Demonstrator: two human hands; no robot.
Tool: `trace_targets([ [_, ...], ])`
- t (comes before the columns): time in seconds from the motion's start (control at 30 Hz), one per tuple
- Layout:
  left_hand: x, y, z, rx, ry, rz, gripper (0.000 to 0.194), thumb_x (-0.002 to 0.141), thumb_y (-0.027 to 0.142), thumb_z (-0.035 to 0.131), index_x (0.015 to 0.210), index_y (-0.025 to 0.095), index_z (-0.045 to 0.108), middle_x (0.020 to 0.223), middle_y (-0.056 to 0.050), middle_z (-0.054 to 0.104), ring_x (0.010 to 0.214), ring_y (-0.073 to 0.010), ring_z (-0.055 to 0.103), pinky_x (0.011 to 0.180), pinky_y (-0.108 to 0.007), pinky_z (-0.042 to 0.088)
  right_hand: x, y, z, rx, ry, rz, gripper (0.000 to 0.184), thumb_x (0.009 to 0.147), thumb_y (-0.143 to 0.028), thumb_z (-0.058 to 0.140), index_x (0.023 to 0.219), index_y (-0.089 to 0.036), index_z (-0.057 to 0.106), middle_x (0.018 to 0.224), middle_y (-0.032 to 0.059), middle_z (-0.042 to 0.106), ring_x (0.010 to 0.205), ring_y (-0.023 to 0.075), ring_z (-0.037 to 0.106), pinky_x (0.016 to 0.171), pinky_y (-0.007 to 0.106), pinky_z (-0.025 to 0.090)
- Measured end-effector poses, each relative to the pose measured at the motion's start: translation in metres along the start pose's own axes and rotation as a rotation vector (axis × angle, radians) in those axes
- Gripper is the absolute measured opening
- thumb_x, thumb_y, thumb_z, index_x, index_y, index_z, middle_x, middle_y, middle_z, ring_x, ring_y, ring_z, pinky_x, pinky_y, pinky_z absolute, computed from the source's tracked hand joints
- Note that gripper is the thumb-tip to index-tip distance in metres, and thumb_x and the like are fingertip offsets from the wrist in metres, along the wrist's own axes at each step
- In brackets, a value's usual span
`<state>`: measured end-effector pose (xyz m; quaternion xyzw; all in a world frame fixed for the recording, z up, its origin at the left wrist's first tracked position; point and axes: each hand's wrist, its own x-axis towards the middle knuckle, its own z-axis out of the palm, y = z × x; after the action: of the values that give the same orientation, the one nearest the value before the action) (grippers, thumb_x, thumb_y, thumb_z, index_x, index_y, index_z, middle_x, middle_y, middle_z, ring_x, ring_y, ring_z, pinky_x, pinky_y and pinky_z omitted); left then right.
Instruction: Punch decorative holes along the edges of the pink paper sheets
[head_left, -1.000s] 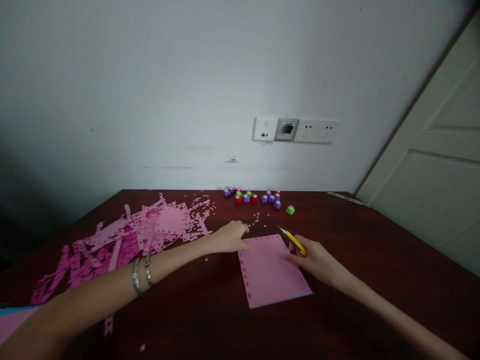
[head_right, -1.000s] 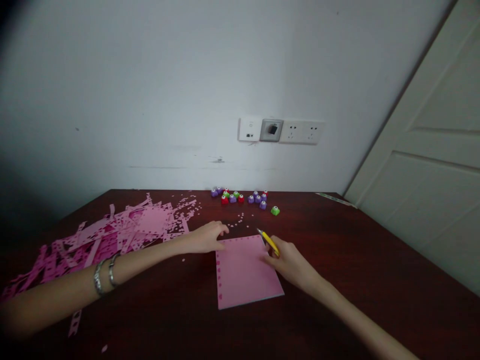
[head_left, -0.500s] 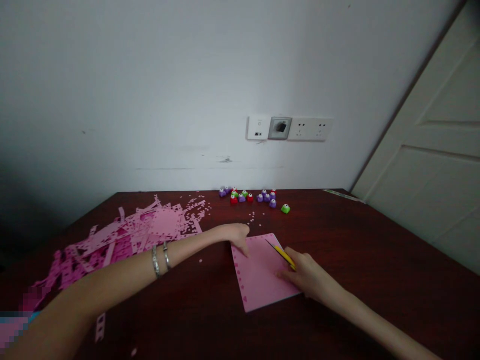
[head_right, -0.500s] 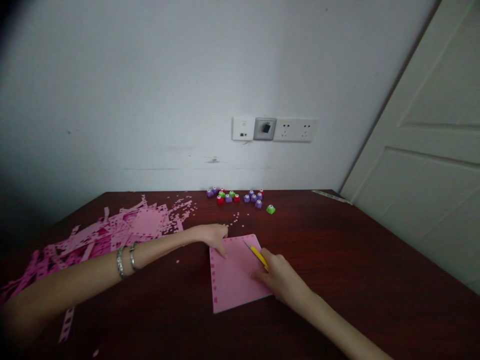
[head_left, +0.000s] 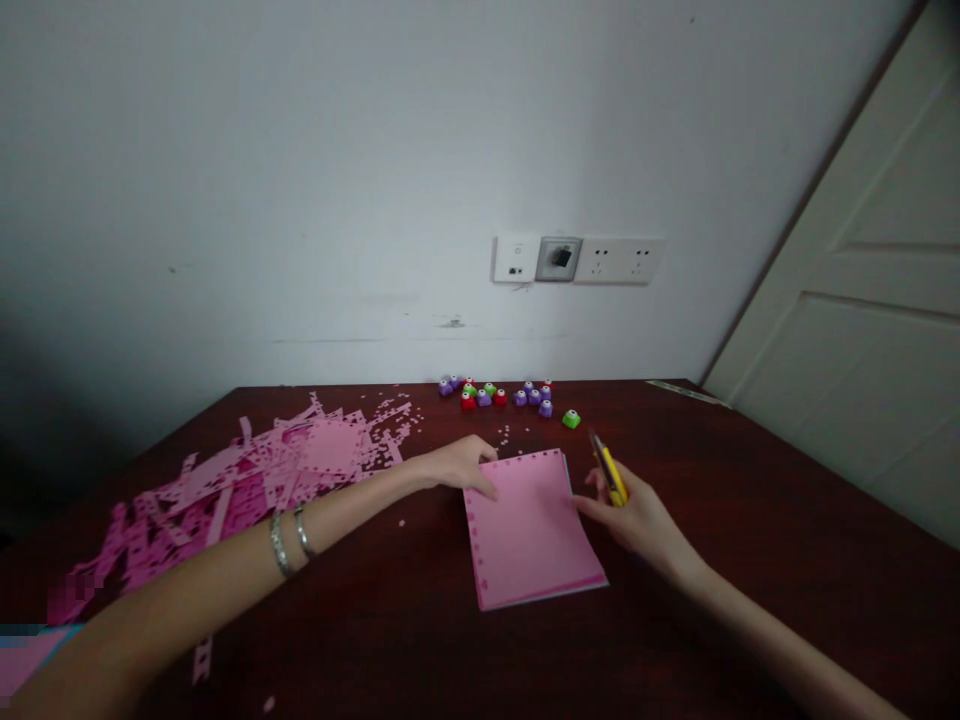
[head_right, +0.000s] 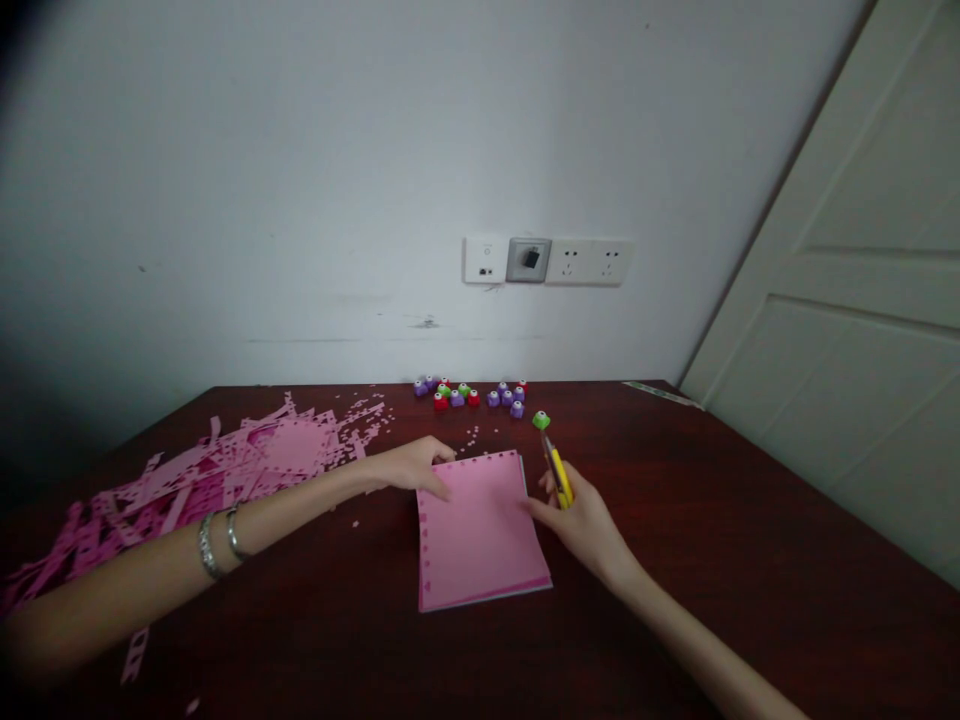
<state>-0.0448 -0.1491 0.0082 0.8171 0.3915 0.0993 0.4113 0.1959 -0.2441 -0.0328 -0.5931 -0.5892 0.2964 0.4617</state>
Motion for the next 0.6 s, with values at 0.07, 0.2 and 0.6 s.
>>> trace_targets([
  [0.07,-0.002,0.0,-0.007,-0.063,-0.008,0.041,0.026,0.053,0.03,0.071,0.073,0.015,0.065,0.068,0.002,0.061,0.061,-0.0125,0.053,0.055,-0.022,0.037,0.01,-0.005,-0.002,0.154,0.039,0.073,0.043,0.057,-0.046,0.072,0.081,-0.02,0.047,0.058,-0.0043,0.052,0.035,0.0057,0.033,0.031,0.021,0.024],
  [0.2,-0.001,0.008,-0.021,-0.103,0.064,0.099,0.023,0.054,0.028,0.072,0.071,0.015,0.064,0.068,0.001,0.061,0.062,-0.0129,0.053,0.057,-0.023,0.038,0.027,-0.02,0.003,0.314,-0.096,0.144,0.049,0.056,-0.044,0.075,0.09,-0.017,0.052,0.046,-0.0074,0.047,0.03,0.0038,0.028,0.028,0.019,0.017],
  [0.6,0.015,-0.004,-0.01,-0.458,0.507,0.287,0.021,0.06,0.029,0.072,0.073,0.015,0.064,0.071,0.0,0.062,0.067,-0.0122,0.056,0.067,-0.027,0.042,0.057,-0.019,0.022,0.357,0.006,0.033,0.037,0.062,-0.044,0.071,0.065,-0.018,0.045,0.04,-0.0078,0.045,0.029,0.0039,0.032,0.028,0.018,0.022],
])
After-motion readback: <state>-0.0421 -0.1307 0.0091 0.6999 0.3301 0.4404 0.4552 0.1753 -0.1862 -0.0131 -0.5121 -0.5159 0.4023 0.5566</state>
